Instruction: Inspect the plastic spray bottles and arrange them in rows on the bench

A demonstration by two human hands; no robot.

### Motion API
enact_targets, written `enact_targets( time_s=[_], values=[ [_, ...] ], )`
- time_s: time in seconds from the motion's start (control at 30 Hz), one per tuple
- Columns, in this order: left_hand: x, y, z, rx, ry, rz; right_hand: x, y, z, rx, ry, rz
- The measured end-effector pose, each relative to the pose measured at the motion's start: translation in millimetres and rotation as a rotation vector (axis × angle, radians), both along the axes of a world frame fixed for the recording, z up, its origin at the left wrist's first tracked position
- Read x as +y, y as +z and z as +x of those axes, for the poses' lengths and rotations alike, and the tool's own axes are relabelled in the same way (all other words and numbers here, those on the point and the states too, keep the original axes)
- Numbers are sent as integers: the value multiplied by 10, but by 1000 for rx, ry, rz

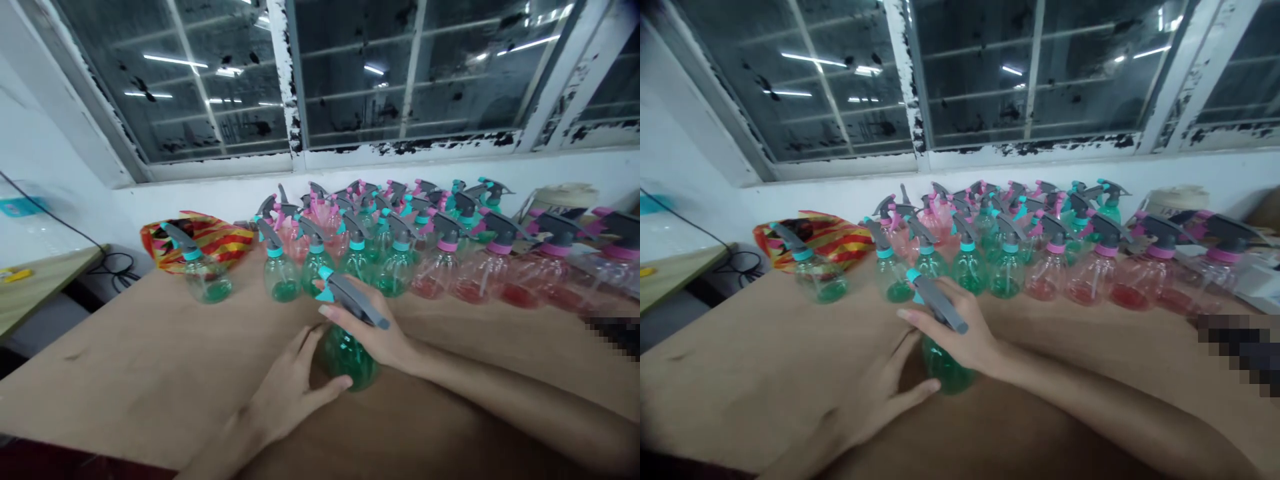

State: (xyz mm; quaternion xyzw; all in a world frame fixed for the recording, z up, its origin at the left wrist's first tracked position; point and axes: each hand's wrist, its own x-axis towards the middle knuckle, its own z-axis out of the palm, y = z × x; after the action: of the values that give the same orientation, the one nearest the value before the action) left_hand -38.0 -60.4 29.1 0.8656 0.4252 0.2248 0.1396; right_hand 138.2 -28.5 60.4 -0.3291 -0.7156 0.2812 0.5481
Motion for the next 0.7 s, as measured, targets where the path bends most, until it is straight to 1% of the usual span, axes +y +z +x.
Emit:
enact_targets(
  time_s=[0.13, 0.23, 0.33, 0.4, 0.47, 0.53, 0.63, 0.7],
  values=[
    [-82, -43, -313, -100, 185, 142, 72, 5, -554, 46, 31, 115],
    [-78, -97, -601, -160, 307, 233, 169, 28, -956, 30, -4, 195],
    [-25, -137, -869, -190, 390, 231, 286, 59, -1269, 16, -28, 197],
    [46, -162, -1011, -215, 412, 229, 353, 75, -1400, 0, -39, 191],
    [148, -191, -1124, -240, 401, 258, 390, 87, -1446, -36, -45, 191],
    [273, -217, -1223, -262, 416, 321, 392, 95, -1401, -91, -49, 192],
    [485, -231, -1364, -256, 445, 367, 368, 107, -1194, -196, -65, 190],
    [631, -223, -1452, -238, 459, 390, 374, 123, -1016, -259, -102, 170]
  ],
)
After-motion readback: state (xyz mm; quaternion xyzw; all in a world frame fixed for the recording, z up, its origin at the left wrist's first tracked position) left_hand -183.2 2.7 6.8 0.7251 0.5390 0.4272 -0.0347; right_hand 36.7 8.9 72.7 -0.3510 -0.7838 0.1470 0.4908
